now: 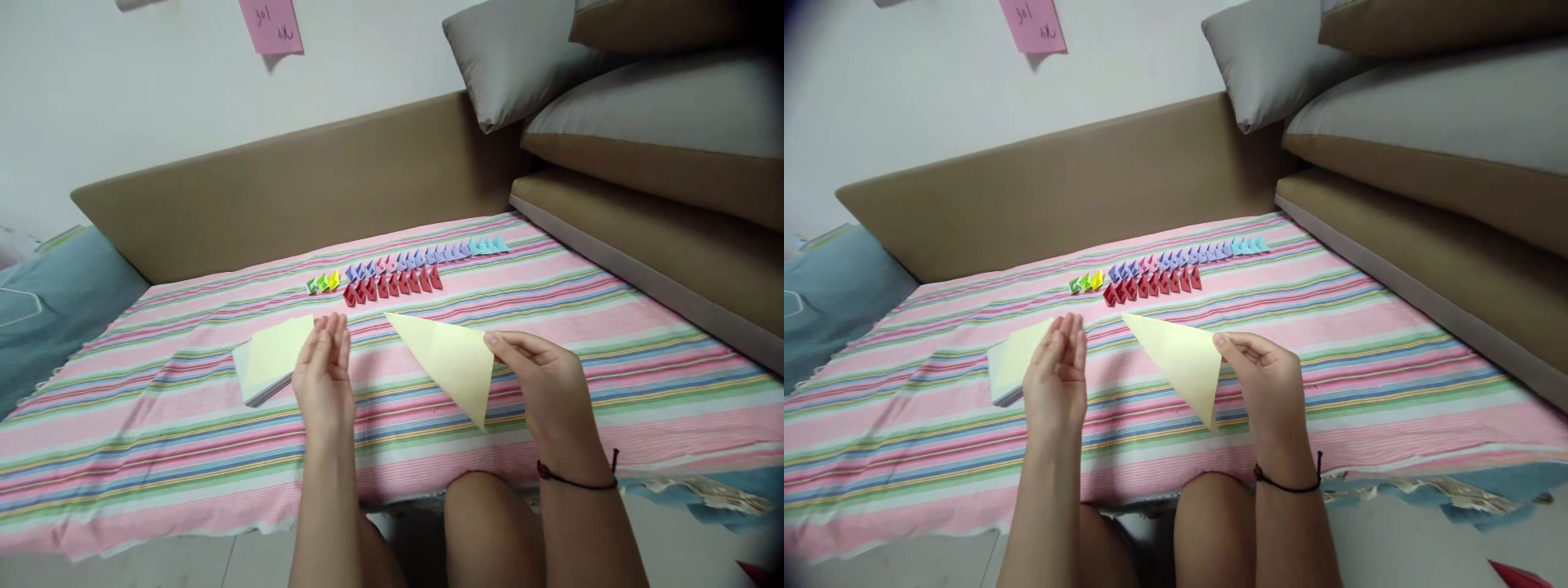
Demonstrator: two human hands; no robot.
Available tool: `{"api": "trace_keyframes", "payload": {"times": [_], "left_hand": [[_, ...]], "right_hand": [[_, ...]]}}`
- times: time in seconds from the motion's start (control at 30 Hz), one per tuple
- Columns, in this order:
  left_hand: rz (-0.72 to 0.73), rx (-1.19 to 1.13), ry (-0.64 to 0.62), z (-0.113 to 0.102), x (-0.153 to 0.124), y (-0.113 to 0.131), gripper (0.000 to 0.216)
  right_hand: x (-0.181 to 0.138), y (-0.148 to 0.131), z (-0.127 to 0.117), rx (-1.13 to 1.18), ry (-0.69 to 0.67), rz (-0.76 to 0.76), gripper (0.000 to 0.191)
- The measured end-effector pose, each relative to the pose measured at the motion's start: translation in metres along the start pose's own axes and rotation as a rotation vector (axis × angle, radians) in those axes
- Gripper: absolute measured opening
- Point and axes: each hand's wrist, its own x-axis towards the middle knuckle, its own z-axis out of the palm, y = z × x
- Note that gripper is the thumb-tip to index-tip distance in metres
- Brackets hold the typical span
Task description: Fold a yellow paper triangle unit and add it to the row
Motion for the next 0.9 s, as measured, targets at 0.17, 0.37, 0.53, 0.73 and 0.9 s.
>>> {"api": "trace_keyframes", "payload": {"times": [0.17,0.37,0.53,0.73,0.9], "left_hand": [[-0.094,0.166,-0.532,0.010,-0.027,-0.007,0.027],[-0.160,0.343,-0.692,0.009,-0.031,-0.021,0.025],[-0.117,0.391,-0.573,0.009,-0.029,-0.026,0.028],[-0.101,0.375,-0.612,0.012,-0.031,-0.018,0.063],[-0.050,0.397,-0.653,0.014,-0.034,-0.013,0.077]], "right_hand": [[0.002,0.004,0.002,0.130,0.055,0.023,0.012],[0.003,0.006,0.003,0.203,-0.004,0.091,0.014],[0.003,0.006,0.002,0.196,-0.029,0.098,0.016],[0.004,0.007,-0.001,0.151,-0.049,0.070,0.014],[0.003,0.006,-0.003,0.129,-0.070,0.067,0.013]]}}
